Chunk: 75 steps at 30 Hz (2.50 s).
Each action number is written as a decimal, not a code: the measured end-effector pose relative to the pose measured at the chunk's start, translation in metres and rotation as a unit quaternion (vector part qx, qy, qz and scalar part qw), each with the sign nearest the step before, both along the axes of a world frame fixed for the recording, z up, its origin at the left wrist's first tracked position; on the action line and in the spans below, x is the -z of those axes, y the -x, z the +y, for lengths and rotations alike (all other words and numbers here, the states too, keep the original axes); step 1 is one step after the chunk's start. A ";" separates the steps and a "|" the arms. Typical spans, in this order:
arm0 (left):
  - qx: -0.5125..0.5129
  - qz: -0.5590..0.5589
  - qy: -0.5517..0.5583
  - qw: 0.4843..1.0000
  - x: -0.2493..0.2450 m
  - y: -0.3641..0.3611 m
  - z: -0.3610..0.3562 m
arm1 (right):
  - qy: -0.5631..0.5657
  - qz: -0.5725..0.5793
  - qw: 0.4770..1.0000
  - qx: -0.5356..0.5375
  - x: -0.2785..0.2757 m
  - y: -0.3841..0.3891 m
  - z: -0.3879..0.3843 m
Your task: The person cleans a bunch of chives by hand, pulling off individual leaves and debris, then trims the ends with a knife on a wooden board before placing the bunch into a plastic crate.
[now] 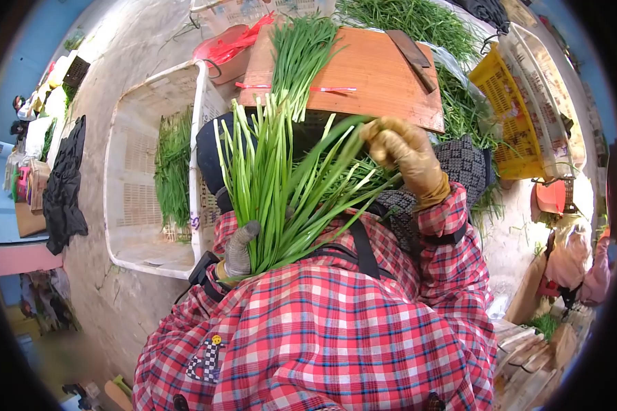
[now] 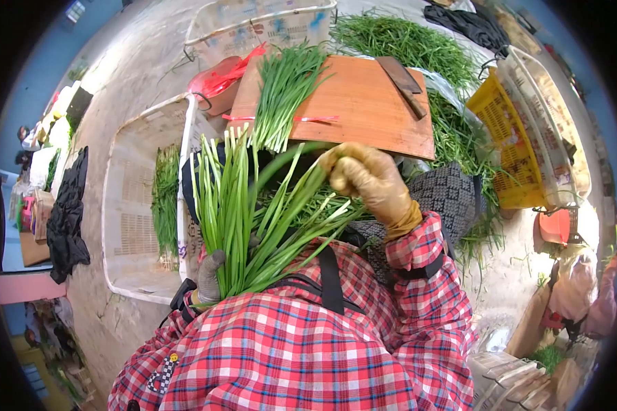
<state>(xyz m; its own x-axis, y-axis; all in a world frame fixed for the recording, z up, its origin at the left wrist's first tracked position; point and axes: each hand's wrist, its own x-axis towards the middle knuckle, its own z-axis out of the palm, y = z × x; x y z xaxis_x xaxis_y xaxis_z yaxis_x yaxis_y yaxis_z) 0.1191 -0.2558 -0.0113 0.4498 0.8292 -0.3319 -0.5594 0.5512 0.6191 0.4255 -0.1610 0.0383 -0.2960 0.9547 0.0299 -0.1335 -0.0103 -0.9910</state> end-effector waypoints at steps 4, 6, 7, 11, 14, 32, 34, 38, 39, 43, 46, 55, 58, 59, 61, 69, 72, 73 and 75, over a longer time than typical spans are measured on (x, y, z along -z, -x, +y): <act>0.003 -0.037 0.004 0.999 0.001 -0.001 -0.002 | -0.035 0.052 0.979 0.196 -0.001 -0.037 0.001; 0.015 -0.035 0.003 0.999 0.002 0.001 -0.004 | -0.045 0.112 0.974 0.193 -0.007 -0.056 -0.002; 0.021 -0.031 0.003 0.999 0.003 0.001 -0.005 | -0.051 0.121 0.973 0.190 -0.009 -0.064 -0.004; 0.020 -0.075 0.034 0.996 0.010 0.007 -0.007 | -0.096 0.098 0.951 0.278 -0.022 -0.096 -0.005; 0.050 0.037 0.017 0.998 0.005 0.008 -0.006 | -0.025 -0.095 0.968 0.232 -0.008 -0.144 -0.007; 0.030 0.222 -0.136 0.965 -0.002 -0.003 -0.003 | -0.423 -0.463 0.776 -0.059 -0.053 0.048 0.042; 0.034 0.215 -0.121 0.969 -0.002 -0.003 -0.003 | -0.395 -0.461 0.791 -0.071 -0.051 0.045 0.039; 0.055 0.196 -0.126 0.971 0.006 -0.001 -0.002 | -0.378 -0.404 0.829 -0.083 -0.042 0.030 0.030; 0.058 0.196 -0.124 0.971 0.007 0.002 -0.003 | -0.336 -0.336 0.872 -0.115 -0.043 0.024 0.028; 0.033 0.109 -0.073 0.991 0.010 0.008 -0.006 | -0.096 -0.182 0.976 -0.072 -0.032 0.010 0.007; 0.040 0.130 -0.072 0.988 0.014 0.007 -0.007 | -0.109 -0.232 0.966 0.017 0.000 0.017 0.002; 0.023 0.045 0.014 0.999 0.005 0.004 -0.010 | -0.105 -0.129 0.970 0.179 0.011 0.007 0.006; 0.004 0.026 0.016 1.000 0.010 0.007 -0.012 | -0.174 -0.228 0.940 0.185 -0.020 -0.029 0.006; 0.007 0.020 0.017 1.000 0.013 0.009 -0.012 | -0.157 -0.155 0.954 0.204 -0.022 -0.043 0.006; 0.008 0.013 0.016 1.000 0.014 0.012 -0.013 | -0.203 -0.164 0.935 0.239 -0.036 -0.081 0.010; 0.002 0.036 0.007 0.999 0.019 0.019 -0.016 | -0.070 -0.192 0.954 0.221 -0.004 -0.224 0.001; -0.008 0.015 0.000 1.000 0.023 0.018 -0.016 | -0.270 -0.689 0.650 0.172 -0.013 -0.167 0.000; -0.007 0.015 -0.001 1.000 0.023 0.017 -0.015 | -0.270 -0.588 0.745 0.159 -0.024 -0.127 0.004; -0.005 0.018 0.005 1.000 0.021 0.016 -0.015 | -0.200 -0.412 0.884 0.091 -0.052 -0.048 -0.005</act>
<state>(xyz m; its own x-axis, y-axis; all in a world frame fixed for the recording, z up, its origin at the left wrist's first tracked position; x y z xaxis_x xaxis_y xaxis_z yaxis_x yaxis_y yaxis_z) 0.1035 -0.2703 -0.0324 0.4280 0.8303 -0.3568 -0.5422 0.5518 0.6337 0.4733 -0.1662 0.0902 -0.2168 0.9508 0.2215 0.6728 0.3099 -0.6718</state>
